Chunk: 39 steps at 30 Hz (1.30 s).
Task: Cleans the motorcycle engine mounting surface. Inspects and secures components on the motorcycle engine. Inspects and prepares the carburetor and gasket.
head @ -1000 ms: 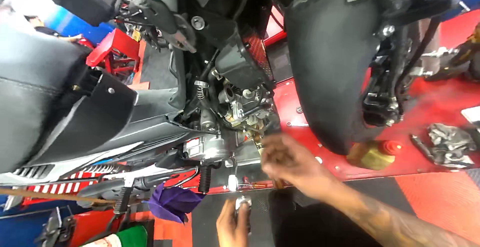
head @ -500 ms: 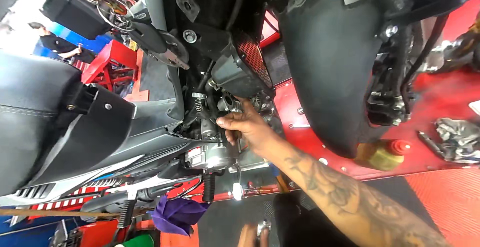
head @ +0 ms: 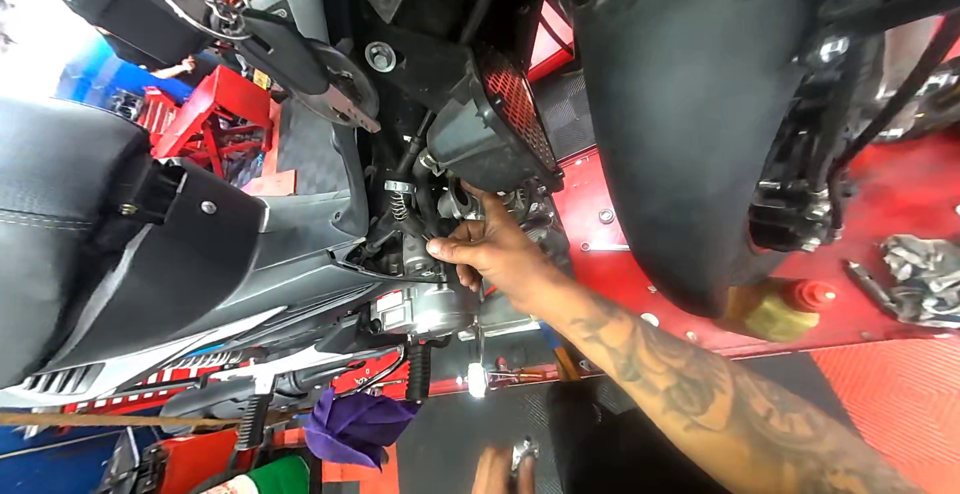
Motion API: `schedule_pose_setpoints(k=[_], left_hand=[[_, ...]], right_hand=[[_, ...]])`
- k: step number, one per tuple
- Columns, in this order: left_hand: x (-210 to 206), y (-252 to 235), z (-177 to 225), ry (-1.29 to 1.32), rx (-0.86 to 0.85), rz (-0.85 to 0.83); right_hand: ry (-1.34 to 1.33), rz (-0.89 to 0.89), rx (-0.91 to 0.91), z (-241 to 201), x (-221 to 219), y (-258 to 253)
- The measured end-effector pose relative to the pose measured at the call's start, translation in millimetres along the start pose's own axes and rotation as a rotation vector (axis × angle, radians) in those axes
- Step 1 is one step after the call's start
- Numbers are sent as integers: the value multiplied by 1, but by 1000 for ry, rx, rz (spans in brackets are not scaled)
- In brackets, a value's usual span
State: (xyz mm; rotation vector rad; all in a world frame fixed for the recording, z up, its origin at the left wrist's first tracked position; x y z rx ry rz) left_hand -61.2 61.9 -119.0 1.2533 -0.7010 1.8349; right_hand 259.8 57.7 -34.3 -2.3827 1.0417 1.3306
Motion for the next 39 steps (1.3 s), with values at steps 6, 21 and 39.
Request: schedule_pose_setpoints(k=[6, 21, 39], left_hand=[[-2, -4, 5, -17, -25, 3], [-2, -13, 10, -51, -39, -6], [-2, -11, 13, -62, -57, -2]], right_hand=[[17, 11, 20, -2, 0, 1], [71, 23, 40, -4, 0, 2], [357, 53, 184, 5, 9, -2]])
Point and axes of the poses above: each hand's wrist, its own y-axis away from the middle knuckle, its own x-axis out of the back of the hand, z = x × y, the point moved 3 cm from there along -y, towards the middle knuckle, and after that the axes turned 13 degrees about -y, right-handed, at the moved point
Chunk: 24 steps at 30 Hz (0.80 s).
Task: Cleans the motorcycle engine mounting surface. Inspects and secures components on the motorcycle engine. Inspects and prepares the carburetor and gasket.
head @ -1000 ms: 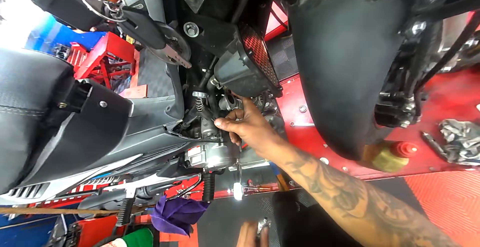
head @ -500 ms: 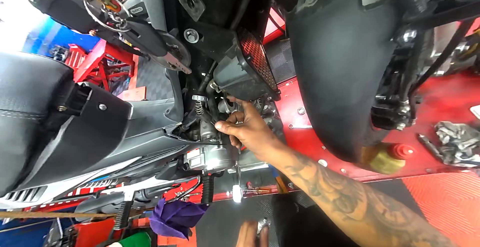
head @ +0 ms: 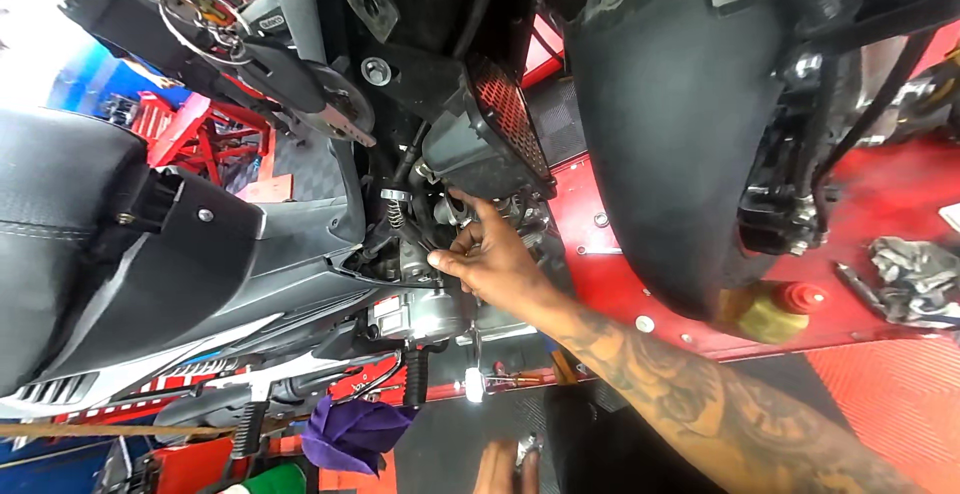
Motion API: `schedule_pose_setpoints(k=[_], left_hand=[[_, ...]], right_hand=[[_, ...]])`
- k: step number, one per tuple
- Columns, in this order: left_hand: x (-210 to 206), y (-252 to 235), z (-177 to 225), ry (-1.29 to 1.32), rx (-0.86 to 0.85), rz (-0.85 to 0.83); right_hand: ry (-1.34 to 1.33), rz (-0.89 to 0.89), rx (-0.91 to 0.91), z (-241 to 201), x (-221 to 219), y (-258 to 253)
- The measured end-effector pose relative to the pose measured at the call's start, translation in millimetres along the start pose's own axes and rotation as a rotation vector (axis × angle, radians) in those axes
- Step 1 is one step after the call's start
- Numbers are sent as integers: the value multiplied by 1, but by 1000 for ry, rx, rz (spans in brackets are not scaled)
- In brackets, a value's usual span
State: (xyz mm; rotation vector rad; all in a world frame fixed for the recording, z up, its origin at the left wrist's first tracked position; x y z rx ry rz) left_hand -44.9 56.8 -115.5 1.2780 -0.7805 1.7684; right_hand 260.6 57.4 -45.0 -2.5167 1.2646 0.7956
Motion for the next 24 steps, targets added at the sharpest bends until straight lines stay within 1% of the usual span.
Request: schedule_pose_setpoints(k=[3, 7, 11, 17, 21, 24], left_hand=[[0, 0, 0, 3, -2, 5], [0, 0, 0, -6, -9, 4], [1, -1, 0, 3, -2, 4], [0, -2, 0, -3, -2, -4], [-1, -3, -1, 6, -4, -5], [-1, -3, -1, 10, -6, -11]], right_hand=[[-4, 12, 26, 1, -1, 2], [-41, 20, 7, 1, -1, 0], [65, 18, 62, 2, 0, 1], [112, 26, 57, 0, 2, 0], [195, 31, 138, 1, 3, 3], [199, 49, 137, 3, 5, 3]])
Point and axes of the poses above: each hand's wrist, its own y-axis away from the middle knuckle, its own x-axis out of the back of the hand, z = x × y, the point moved 3 cm from there along -y, towards the middle knuckle, and after that the axes turned 13 degrees about -y, right-handed, at the moved point
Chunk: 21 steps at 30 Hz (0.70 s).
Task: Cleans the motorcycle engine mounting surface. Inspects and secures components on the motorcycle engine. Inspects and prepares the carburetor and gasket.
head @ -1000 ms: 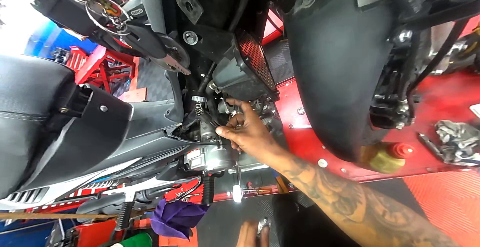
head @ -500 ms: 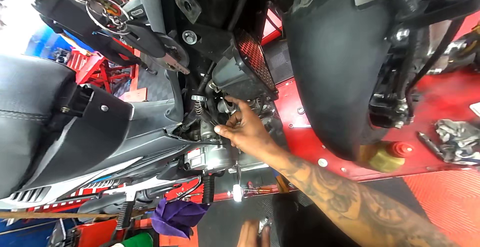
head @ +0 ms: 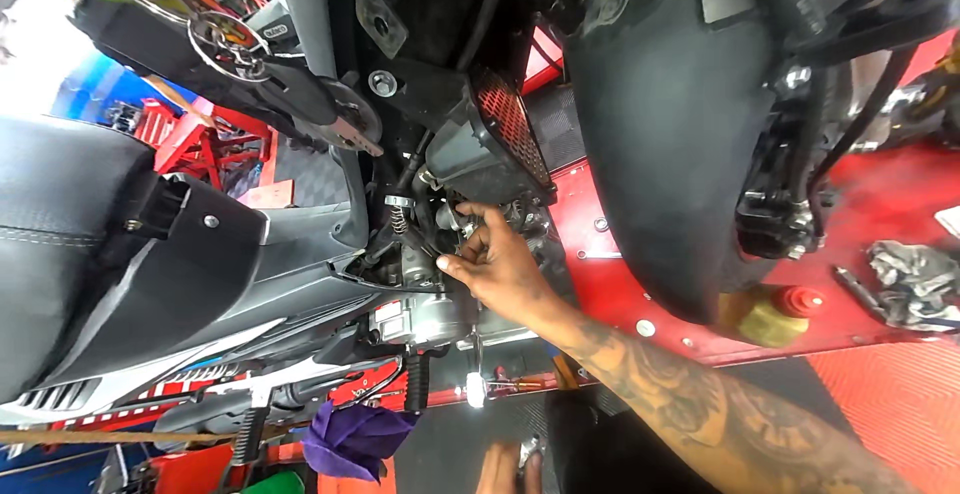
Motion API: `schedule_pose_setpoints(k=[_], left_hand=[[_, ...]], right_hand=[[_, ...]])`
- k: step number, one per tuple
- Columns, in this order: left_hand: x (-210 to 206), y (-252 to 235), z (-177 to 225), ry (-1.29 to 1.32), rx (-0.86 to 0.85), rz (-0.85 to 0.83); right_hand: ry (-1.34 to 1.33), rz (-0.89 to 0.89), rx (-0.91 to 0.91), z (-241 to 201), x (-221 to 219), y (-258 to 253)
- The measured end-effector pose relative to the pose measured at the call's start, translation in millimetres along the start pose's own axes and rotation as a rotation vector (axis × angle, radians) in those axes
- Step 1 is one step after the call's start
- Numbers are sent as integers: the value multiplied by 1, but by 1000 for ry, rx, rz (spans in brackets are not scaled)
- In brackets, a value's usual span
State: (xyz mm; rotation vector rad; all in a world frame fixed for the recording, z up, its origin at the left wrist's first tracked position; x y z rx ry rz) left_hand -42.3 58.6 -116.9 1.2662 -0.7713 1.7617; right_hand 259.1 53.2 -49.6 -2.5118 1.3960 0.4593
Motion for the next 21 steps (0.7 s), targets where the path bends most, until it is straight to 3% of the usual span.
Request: schedule_pose_setpoints(k=[21], left_hand=[[-1, -2, 3, -19, -19, -20]], right_hand=[[113, -23, 30, -2, 2, 3]])
Point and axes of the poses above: each hand's wrist, its own y-axis away from the middle knuckle, its own x-axis out of the back of the hand, z = x × y, the point moved 3 cm from there along -y, towards the middle knuckle, and after that the axes turned 13 degrees about -y, right-handed, at the moved point
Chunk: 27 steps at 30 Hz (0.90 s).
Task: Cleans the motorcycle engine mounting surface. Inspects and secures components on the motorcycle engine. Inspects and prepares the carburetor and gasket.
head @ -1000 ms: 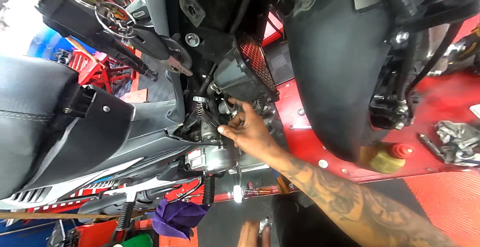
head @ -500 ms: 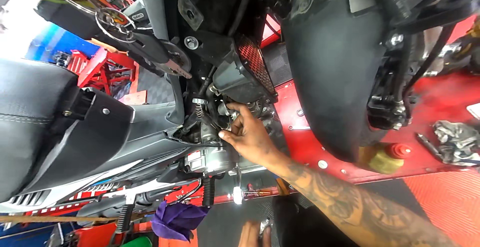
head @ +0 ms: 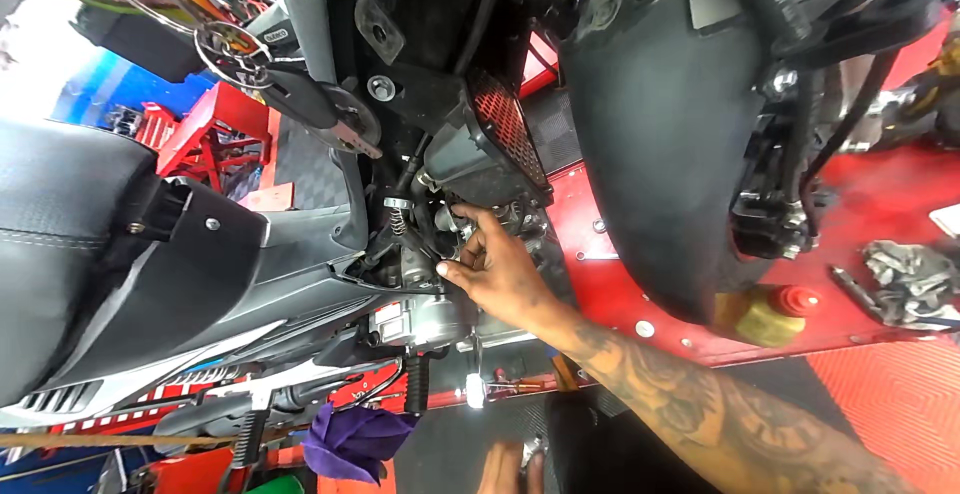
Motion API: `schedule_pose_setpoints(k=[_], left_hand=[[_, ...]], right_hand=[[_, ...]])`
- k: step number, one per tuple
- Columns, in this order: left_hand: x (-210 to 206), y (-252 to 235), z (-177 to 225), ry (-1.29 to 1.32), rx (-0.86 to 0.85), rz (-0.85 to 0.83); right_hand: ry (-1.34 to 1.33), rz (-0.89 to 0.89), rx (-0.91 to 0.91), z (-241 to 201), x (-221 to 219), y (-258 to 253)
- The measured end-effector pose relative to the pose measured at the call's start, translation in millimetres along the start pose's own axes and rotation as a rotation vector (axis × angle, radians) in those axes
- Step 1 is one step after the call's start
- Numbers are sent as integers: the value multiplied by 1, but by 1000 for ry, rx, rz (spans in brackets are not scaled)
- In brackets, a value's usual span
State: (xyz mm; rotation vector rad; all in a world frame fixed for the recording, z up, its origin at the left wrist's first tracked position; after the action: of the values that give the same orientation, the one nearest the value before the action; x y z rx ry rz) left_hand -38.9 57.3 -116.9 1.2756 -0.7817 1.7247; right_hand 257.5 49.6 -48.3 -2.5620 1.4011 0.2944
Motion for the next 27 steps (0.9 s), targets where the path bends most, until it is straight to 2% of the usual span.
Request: schedule_pose_setpoints(k=[4, 9, 14, 20, 27], left_hand=[[0, 0, 0, 5, -5, 12], [-1, -1, 0, 4, -11, 9], [-1, -1, -1, 6, -6, 15], [-1, 1, -1, 0, -2, 15], [-3, 2, 0, 8, 6, 3]], right_hand=[[-74, 24, 42, 1, 2, 4], [-199, -26, -43, 1, 1, -2], [-294, -30, -46, 2, 0, -1], [-376, -47, -217, -4, 0, -4], [-386, -85, -309, -8, 2, -7]])
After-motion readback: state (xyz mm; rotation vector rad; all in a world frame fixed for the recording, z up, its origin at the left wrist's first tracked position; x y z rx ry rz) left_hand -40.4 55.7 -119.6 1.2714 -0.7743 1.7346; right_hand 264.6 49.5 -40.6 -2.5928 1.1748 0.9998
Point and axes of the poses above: each hand's wrist, its own y-axis away from the middle knuckle, its own x-axis out of the back of the hand, z = x × y, the point moved 3 cm from there along -y, towards the middle knuckle, and after that the axes turned 13 degrees about -y, right-handed, at the moved point
